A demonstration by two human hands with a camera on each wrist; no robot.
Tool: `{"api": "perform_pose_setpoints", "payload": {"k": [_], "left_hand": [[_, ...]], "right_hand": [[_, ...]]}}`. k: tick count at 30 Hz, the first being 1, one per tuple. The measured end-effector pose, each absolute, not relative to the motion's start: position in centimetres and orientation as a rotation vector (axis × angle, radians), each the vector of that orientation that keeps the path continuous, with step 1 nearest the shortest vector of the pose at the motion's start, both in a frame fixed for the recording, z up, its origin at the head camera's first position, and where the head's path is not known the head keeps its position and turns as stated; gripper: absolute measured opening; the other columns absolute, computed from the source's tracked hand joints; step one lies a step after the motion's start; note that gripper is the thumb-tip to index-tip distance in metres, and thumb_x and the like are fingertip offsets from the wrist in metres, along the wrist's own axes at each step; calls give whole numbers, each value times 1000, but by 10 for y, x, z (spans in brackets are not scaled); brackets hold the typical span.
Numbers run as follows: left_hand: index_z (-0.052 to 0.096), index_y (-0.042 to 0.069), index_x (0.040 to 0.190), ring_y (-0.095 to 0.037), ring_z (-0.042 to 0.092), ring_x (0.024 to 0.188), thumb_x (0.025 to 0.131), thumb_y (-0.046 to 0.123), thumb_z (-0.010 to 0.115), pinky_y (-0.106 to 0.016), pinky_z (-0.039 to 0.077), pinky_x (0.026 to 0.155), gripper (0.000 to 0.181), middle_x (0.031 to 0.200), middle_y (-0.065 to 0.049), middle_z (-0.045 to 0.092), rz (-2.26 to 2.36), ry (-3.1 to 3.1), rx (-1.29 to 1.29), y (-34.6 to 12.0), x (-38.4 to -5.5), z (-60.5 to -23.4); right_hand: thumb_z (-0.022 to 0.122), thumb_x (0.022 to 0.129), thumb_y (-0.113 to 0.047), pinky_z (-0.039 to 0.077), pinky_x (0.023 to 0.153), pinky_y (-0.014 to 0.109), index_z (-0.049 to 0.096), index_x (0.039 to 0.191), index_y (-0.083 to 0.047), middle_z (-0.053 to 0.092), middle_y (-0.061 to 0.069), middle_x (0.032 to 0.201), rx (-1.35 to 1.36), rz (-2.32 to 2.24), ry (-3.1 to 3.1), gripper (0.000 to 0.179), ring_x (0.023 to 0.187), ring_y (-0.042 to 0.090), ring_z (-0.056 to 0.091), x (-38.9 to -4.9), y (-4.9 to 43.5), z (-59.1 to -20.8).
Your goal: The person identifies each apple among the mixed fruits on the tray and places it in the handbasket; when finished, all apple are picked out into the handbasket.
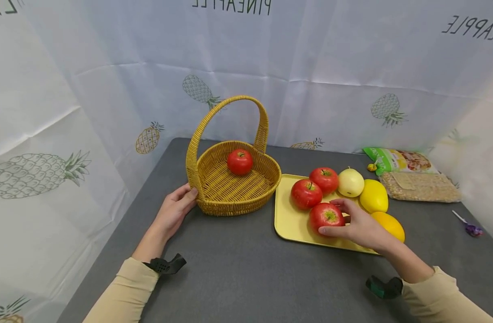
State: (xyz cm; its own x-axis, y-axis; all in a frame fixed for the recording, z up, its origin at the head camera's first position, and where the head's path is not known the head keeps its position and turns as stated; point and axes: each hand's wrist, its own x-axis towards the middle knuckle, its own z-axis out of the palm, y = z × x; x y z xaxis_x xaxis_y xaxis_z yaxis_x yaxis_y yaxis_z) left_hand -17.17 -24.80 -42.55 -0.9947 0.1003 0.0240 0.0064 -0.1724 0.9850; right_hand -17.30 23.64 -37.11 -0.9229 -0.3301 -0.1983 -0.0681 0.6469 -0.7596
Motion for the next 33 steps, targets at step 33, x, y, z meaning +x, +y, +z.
{"api": "perform_pose_setpoints", "payload": {"k": [33], "left_hand": [[70,20,110,-10,44,137,108,23,57,-28,44,107,13,162,-13,33,2344,2008,128,-247,-170,-426]], "right_hand": [[79,92,-38,57,90,45,41,152,-13,53,14,141,-361,-1449,2372,75,121,34,60,-169,177,-338]]}}
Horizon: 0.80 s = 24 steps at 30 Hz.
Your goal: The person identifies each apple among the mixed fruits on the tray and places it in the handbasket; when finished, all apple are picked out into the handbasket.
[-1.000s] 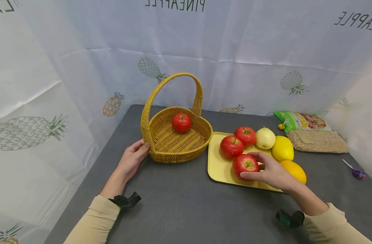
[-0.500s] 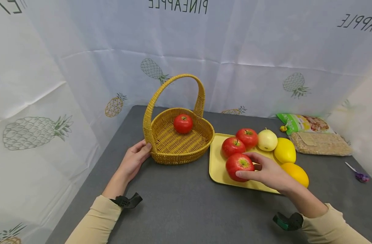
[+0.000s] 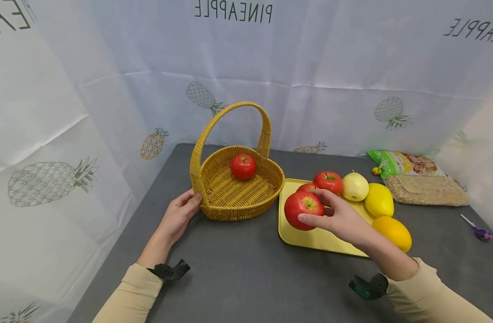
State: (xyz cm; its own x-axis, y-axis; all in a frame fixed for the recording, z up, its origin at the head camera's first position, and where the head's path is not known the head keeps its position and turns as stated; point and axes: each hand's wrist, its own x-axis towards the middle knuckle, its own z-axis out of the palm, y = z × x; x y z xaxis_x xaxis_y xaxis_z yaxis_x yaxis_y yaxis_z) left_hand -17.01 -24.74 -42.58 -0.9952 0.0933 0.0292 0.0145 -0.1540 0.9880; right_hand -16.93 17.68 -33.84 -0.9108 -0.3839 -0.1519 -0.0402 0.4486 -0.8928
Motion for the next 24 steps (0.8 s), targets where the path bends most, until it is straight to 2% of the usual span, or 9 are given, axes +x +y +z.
{"api": "perform_pose_setpoints", "payload": {"k": [8,16,24], "left_hand": [[71,22,107,-9,44,137,108,23,57,-27,43,107,14,162,-13,33,2355,1995,152,-249,-170,-426],[70,21,106,-27,24,152,109,22,57,-30,39,112,14,165,-12,27,2358,1980,167,-248,-168,-427],[71,21,104,-29,21,153,109,20,56,-25,42,107,15,165,-12,26,2355,1978,211,-249,-168,-428]], "right_hand": [[79,91,-41,54,93,50,46,147,-12,58,12,134,-347,-1475,2365,72,118,31,60,-177,161,-330],[79,91,-45,53,96,49,47,146,-10,59,12,134,-319,-1492,2350,73,122,30,56,-186,142,-321],[79,90,-45,52,93,47,51,139,-10,66,12,122,-314,-1538,2342,67,112,28,60,-195,125,-325]]}}
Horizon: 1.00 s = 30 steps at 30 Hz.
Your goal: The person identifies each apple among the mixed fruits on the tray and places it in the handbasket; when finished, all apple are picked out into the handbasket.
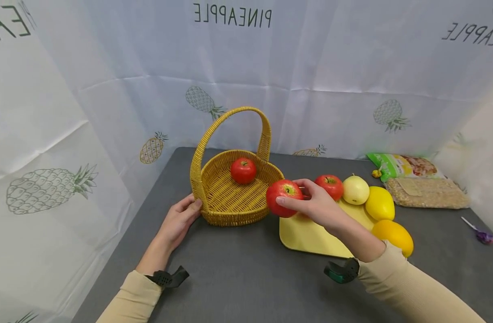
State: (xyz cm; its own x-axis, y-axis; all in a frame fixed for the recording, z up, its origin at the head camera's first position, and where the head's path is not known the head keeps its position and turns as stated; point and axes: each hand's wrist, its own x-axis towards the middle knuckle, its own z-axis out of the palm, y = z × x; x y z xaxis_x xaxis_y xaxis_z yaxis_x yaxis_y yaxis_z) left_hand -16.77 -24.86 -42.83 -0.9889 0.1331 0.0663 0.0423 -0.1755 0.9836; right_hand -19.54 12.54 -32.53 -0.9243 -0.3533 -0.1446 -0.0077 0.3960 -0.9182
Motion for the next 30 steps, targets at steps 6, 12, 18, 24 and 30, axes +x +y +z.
{"api": "perform_pose_setpoints", "payload": {"k": [6,12,18,24,30], "left_hand": [[71,19,104,-28,22,152,108,19,58,-23,43,106,13,165,-13,27,2355,1980,183,-248,-167,-431],[71,16,106,-27,24,152,108,20,58,-24,43,106,13,165,-14,28,2358,1989,198,-248,-167,-434],[70,18,103,-22,30,148,108,19,58,-24,44,106,14,164,-13,30,2341,2004,207,-250,-167,-436],[70,18,103,-27,24,151,108,19,58,-24,44,106,13,164,-12,28,2338,2015,234,-251,-169,-435],[70,19,104,-19,33,147,107,20,59,-25,44,106,12,164,-13,29,2343,2007,241,-251,-170,-435]], "right_hand": [[79,89,-47,48,98,51,50,138,-9,67,12,121,-301,-1580,2304,68,111,28,61,-207,114,-327],[80,89,-48,46,100,47,48,139,-10,64,12,125,-302,-1593,2280,71,116,28,58,-217,107,-326],[82,86,-48,45,103,51,48,138,-11,64,11,125,-285,-1610,2263,73,116,29,58,-227,97,-327],[81,84,-56,45,101,50,46,139,-12,61,10,127,-267,-1544,2326,78,118,29,54,-238,90,-325],[79,85,-57,43,102,50,46,139,-11,60,11,128,-269,-1501,2347,79,120,29,52,-245,85,-326]]}}
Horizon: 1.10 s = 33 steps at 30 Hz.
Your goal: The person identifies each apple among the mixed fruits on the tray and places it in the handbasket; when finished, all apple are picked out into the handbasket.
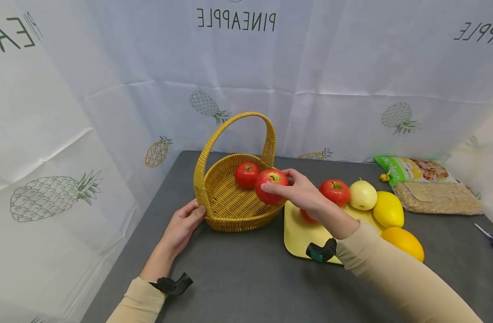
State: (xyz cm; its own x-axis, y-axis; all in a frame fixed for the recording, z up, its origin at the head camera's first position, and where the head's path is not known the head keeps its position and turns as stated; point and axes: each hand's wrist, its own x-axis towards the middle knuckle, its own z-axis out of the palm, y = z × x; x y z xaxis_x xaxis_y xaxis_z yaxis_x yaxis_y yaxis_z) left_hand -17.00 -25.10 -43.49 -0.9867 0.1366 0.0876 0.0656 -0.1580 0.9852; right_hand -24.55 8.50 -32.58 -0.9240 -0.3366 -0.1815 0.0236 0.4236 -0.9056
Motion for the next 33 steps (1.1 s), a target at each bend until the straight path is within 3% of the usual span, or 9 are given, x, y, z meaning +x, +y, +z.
{"api": "perform_pose_setpoints", "payload": {"k": [3,10,17,24,33], "left_hand": [[71,20,104,-18,33,146,107,20,59,-25,44,106,12,164,-12,29,2343,2001,238,-251,-170,-435],[72,20,104,-29,21,153,107,18,59,-23,44,105,13,165,-13,26,2356,2004,225,-251,-170,-434],[72,18,105,-30,20,153,107,17,59,-24,44,106,13,165,-12,26,2360,1999,238,-250,-169,-432],[73,20,104,-28,23,153,107,19,59,-25,44,107,14,165,-11,27,2362,1993,238,-247,-171,-431],[71,19,103,-31,21,153,107,17,58,-23,43,106,14,165,-14,26,2350,2011,247,-248,-170,-430]], "right_hand": [[79,86,-55,43,102,48,47,138,-8,60,12,128,-283,-1513,2333,77,120,29,53,-248,82,-326],[79,87,-52,47,98,46,48,136,-8,61,13,126,-282,-1558,2267,73,115,28,56,-252,74,-323],[80,87,-50,44,103,54,49,135,-8,61,13,126,-275,-1593,2203,71,111,29,57,-255,66,-321],[79,87,-52,47,88,45,50,132,-10,60,12,123,-306,-1531,2206,68,103,30,55,-267,60,-318],[80,85,-53,49,84,43,53,132,-12,62,12,123,-376,-1481,2162,68,104,28,57,-285,56,-313]]}}
